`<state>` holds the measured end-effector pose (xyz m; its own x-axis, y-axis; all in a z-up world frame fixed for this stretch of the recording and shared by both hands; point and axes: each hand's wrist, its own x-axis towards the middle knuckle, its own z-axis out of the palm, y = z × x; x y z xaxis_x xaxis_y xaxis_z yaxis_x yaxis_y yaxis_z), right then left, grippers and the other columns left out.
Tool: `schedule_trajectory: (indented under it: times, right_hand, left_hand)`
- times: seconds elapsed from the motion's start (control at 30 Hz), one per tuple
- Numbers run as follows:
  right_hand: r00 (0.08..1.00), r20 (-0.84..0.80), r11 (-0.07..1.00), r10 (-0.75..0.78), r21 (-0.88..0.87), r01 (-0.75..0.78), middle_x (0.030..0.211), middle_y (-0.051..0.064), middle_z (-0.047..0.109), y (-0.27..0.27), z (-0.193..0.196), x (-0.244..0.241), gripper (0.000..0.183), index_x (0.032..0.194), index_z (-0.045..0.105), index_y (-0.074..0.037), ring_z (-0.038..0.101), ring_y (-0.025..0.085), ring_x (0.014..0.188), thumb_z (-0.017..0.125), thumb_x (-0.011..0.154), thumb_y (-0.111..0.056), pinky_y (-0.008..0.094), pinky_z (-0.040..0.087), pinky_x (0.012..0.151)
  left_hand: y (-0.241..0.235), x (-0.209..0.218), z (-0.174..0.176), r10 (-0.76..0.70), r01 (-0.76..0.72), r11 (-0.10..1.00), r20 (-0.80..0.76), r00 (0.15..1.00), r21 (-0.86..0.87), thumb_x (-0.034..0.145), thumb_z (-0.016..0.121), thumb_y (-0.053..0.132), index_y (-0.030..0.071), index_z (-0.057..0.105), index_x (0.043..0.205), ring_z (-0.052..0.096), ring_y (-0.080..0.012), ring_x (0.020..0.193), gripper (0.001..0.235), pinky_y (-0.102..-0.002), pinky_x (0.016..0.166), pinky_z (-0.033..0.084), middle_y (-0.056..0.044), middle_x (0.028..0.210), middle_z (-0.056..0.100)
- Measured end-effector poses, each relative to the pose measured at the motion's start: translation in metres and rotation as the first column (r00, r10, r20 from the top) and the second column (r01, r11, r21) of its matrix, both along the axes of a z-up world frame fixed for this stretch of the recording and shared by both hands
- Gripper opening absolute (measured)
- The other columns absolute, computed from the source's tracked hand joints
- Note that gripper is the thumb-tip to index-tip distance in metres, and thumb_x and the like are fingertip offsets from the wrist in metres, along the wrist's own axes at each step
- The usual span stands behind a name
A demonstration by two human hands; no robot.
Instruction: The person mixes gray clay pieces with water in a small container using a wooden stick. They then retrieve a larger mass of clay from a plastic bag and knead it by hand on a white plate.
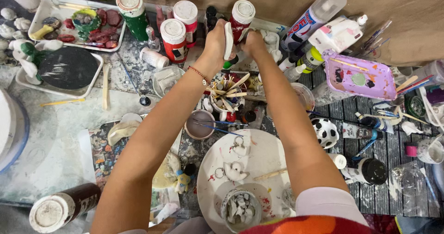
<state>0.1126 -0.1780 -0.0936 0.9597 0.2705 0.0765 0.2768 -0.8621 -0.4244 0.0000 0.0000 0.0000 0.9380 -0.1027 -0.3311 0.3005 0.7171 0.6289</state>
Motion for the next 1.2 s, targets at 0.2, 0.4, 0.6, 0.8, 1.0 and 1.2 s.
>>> schedule_trajectory:
  times: [0.2,0.4,0.6,0.8,1.0,1.2]
  right_hand:
    - [0.997,-0.021,0.982,-0.074,-0.177,0.069,0.119,0.031,0.070,0.004,-0.009,-0.004,0.021,0.105,0.073,0.004,0.066,0.043,0.118,0.062,0.088,0.001,0.045,0.054,0.101]
    - [0.999,-0.006,0.924,0.045,-0.381,-0.044,0.102,0.028,0.071,-0.006,0.032,-0.006,0.022,0.096,0.073,0.007,0.069,0.040,0.096,0.072,0.078,-0.004,0.043,0.055,0.084]
    - [0.934,-0.295,0.979,0.203,0.031,-0.203,0.092,0.016,0.079,-0.042,0.175,-0.095,0.022,0.102,0.078,0.003,0.077,0.021,0.081,0.078,0.088,-0.014,0.033,0.060,0.076]
    - [0.796,-0.512,0.928,0.322,0.335,-0.160,0.093,0.011,0.076,-0.070,0.305,-0.274,0.026,0.119,0.074,0.000,0.067,0.014,0.081,0.069,0.096,-0.009,0.030,0.053,0.073]
    - [0.815,-0.512,0.910,0.270,0.414,-0.041,0.094,0.004,0.080,-0.062,0.321,-0.433,0.022,0.112,0.077,-0.006,0.073,0.012,0.088,0.072,0.091,-0.008,0.030,0.057,0.076]
    - [0.953,-0.288,0.950,0.093,0.313,0.001,0.104,0.004,0.080,-0.046,0.281,-0.530,0.020,0.109,0.077,-0.010,0.077,0.013,0.093,0.073,0.090,-0.008,0.030,0.061,0.084]
  left_hand:
    - [-0.001,-0.009,0.009,-0.035,0.036,0.999,0.027,0.999,-0.022,0.104,0.044,0.042,0.012,0.056,0.087,0.045,-0.0192,0.044,0.036,-0.035,0.039,0.031,-0.003,0.063,0.048]
    - [0.008,-0.027,0.023,0.012,-0.004,0.994,0.071,0.997,-0.113,0.104,0.044,0.042,0.012,0.054,0.084,0.042,-0.0175,0.045,0.038,-0.034,0.041,0.031,-0.003,0.063,0.048]
    - [0.015,-0.077,0.068,0.006,0.037,0.965,0.164,0.986,-0.260,0.101,0.050,0.038,0.013,0.048,0.072,0.033,-0.0163,0.043,0.038,-0.033,0.040,0.027,-0.001,0.058,0.042]
    - [0.006,-0.172,0.120,-0.099,0.194,0.955,0.375,0.922,-0.224,0.102,0.058,0.036,0.014,0.047,0.076,0.032,-0.0127,0.050,0.036,-0.030,0.044,0.025,0.001,0.062,0.038]
    - [-0.023,-0.259,0.129,-0.250,0.362,0.913,0.445,0.860,-0.186,0.102,0.053,0.038,0.015,0.048,0.081,0.031,-0.0105,0.050,0.032,-0.027,0.043,0.024,0.002,0.064,0.037]
    - [-0.056,-0.294,0.099,-0.259,0.178,0.961,0.456,0.852,0.214,0.105,0.050,0.042,0.010,0.056,0.080,0.051,-0.0129,0.048,0.042,-0.028,0.043,0.041,-0.003,0.062,0.055]
